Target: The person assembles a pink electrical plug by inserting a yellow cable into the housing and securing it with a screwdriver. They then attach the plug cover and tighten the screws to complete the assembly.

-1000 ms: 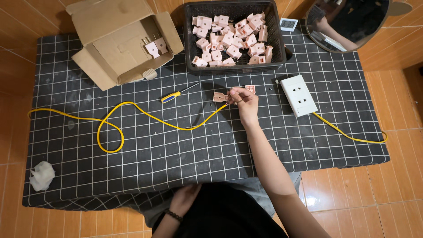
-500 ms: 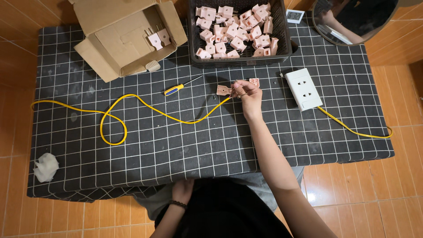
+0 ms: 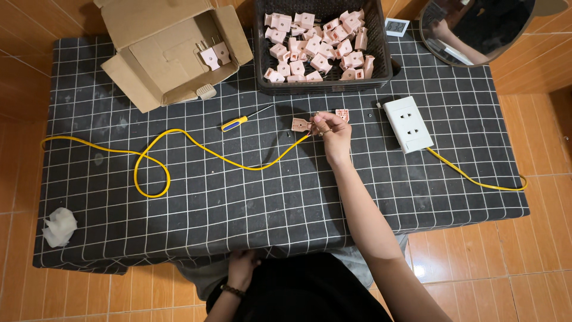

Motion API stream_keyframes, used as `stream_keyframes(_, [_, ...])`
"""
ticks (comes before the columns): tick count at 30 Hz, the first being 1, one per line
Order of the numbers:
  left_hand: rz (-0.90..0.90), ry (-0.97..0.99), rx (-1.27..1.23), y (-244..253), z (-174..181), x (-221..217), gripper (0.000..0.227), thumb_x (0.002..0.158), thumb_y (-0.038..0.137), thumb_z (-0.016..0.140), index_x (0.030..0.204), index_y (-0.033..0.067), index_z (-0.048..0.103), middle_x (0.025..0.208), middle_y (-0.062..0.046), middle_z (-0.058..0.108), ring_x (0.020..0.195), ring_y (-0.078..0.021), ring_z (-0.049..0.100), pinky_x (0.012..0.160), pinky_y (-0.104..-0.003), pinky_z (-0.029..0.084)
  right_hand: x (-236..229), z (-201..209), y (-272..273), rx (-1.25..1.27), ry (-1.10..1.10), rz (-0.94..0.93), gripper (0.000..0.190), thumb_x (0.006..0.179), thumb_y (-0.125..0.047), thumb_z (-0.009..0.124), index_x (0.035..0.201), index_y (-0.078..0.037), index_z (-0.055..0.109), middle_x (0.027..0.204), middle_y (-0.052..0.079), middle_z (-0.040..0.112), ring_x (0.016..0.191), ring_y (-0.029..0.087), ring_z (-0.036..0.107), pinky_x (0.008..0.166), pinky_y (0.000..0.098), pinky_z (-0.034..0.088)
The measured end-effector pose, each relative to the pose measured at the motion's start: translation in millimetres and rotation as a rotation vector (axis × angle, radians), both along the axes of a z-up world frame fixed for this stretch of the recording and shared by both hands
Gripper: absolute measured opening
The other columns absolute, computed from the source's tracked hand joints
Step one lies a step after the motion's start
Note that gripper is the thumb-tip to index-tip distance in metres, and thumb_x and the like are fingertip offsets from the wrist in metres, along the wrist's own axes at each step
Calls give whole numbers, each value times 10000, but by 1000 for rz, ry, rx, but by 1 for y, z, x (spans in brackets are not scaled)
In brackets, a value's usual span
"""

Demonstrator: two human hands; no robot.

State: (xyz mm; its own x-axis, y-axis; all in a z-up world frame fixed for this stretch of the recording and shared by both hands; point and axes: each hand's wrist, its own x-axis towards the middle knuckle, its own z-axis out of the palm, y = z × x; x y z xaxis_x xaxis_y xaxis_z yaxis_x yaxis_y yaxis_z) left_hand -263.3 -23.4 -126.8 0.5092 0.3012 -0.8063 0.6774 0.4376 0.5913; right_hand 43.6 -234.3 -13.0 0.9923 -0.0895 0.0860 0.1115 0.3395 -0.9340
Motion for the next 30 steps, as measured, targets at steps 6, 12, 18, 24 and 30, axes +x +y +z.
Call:
stream_keyframes(6, [-159, -43, 146, -8, 5, 2, 271, 1042, 113, 523, 858, -5, 683, 621, -171, 650, 494, -225, 574, 521, -349, 457, 0, 3, 1, 6, 8, 1, 101, 954, -43, 745, 1045, 1, 743, 897, 155, 754, 678, 172, 668, 636, 260, 591])
stream_keyframes(12, [-192, -150, 243, -6, -31, -5, 370, 1043, 116, 381, 711, 63, 536, 562, -108, 527, 449, -204, 519, 401, -352, 422, 3, -14, -4, 49, -12, 22, 88, 970, -37, 726, 1048, 4, 732, 896, 159, 744, 743, 214, 737, 625, 265, 597])
stream_keyframes(18, [-1130, -337, 1015, 32, -52, -39, 367, 1060, 184, 360, 1338, 150, 597, 1324, -171, 617, 1153, -327, 620, 1063, -450, 446, 5, -20, -5, 82, -6, 13, 75, 958, -38, 741, 1026, -5, 737, 872, 149, 732, 724, 219, 726, 626, 269, 602])
stream_keyframes(24, [-1636, -293, 729, 63, -11, -66, 611, 1082, 413, 475, 1624, 229, 263, 1697, -56, 261, 1578, -267, 201, 1238, -565, 176, 3, -18, -6, 76, 10, 10, 82, 955, -45, 747, 1025, -3, 736, 873, 145, 728, 730, 225, 736, 614, 276, 599])
stream_keyframes(30, [-1917, -231, 406, 62, 122, 15, 440, 1116, 524, 507, 945, 163, 692, 926, -74, 730, 861, -292, 690, 759, -463, 488, 3, -18, -10, 18, 31, 70, 93, 970, -101, 738, 984, -9, 727, 814, 162, 741, 631, 183, 644, 657, 279, 591])
